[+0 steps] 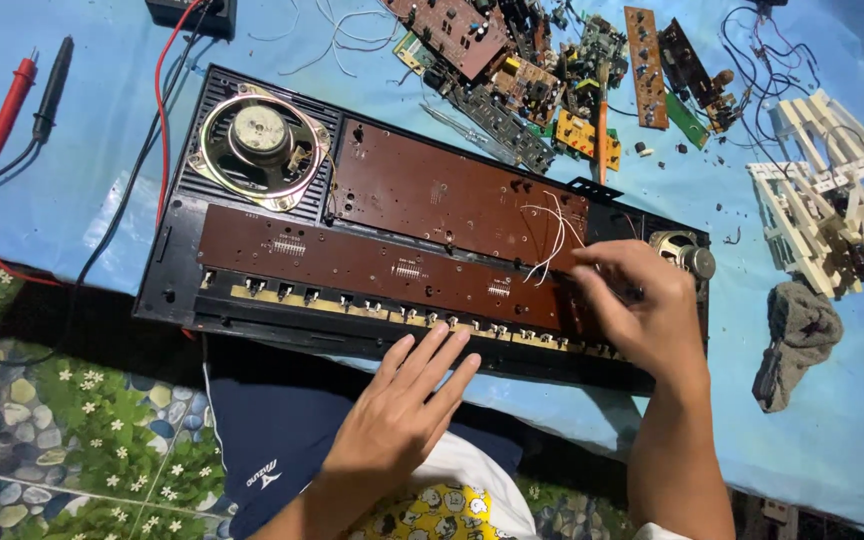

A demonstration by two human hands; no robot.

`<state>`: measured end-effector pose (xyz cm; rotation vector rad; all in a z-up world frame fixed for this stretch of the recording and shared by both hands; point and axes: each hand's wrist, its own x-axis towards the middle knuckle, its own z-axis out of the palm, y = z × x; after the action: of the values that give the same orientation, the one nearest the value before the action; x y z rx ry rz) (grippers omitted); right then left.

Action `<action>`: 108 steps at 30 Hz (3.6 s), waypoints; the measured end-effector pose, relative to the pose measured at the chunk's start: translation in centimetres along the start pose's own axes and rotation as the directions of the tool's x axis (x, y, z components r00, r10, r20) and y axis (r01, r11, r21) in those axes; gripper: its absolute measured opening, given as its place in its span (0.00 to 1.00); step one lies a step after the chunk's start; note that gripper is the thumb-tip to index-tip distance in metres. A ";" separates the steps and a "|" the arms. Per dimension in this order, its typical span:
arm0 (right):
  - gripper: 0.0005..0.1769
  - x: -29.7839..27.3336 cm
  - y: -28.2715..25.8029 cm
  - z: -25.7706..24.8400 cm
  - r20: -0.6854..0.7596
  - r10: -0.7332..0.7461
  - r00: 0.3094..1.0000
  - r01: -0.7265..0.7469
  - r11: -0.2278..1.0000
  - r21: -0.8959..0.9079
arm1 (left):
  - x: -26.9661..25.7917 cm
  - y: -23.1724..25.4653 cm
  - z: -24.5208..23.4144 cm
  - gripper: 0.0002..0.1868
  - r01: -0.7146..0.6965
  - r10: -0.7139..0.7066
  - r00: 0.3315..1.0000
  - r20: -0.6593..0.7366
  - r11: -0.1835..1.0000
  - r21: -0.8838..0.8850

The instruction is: The person works on the internal components of a disassembled electronic device, likely a stereo receiver, placed on a blue table. They use their hands to connect and adjust white wires to the circuit board and speaker terminals.

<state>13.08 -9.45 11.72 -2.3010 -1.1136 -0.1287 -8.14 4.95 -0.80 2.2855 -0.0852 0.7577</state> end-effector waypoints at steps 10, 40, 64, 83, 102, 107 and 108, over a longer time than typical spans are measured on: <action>0.15 -0.5 -0.3 0.5 0.053 -0.336 0.940 0.340 0.936 -0.090 | -0.9 0.2 -1.8 0.22 -0.065 0.058 0.996 -0.062 0.990 -0.124; 0.06 23.4 1.1 13.2 0.191 -0.515 0.836 0.536 0.840 -0.083 | -15.5 -19.8 11.4 0.13 0.758 -0.786 0.609 0.111 0.617 0.212; 0.10 25.8 4.0 17.4 0.232 -0.555 0.799 0.601 0.722 -0.343 | -14.2 -19.4 10.8 0.13 0.784 -0.795 0.599 0.095 0.606 0.132; 0.11 27.3 7.9 16.1 0.299 -0.249 0.921 0.327 0.912 -0.248 | -13.0 -18.0 9.4 0.14 0.783 -0.790 0.609 0.075 0.614 0.104; 0.08 23.0 1.6 14.1 0.436 -0.250 0.865 0.343 0.927 -0.148 | -12.5 -17.4 8.3 0.15 0.800 -0.802 0.588 0.105 0.595 0.070; 0.09 22.5 0.7 13.6 0.393 -0.183 0.901 0.241 0.965 -0.102 | -12.1 -17.2 8.1 0.15 0.804 -0.804 0.585 0.108 0.593 0.055; 0.09 22.9 1.3 14.4 0.395 -0.182 0.901 0.240 0.965 -0.102 | -12.2 -17.0 8.1 0.15 0.804 -0.804 0.584 0.109 0.592 0.054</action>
<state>26.65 13.36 6.54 -2.3919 -1.6024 0.1704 -9.56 10.41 -22.55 2.0301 0.8628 0.1127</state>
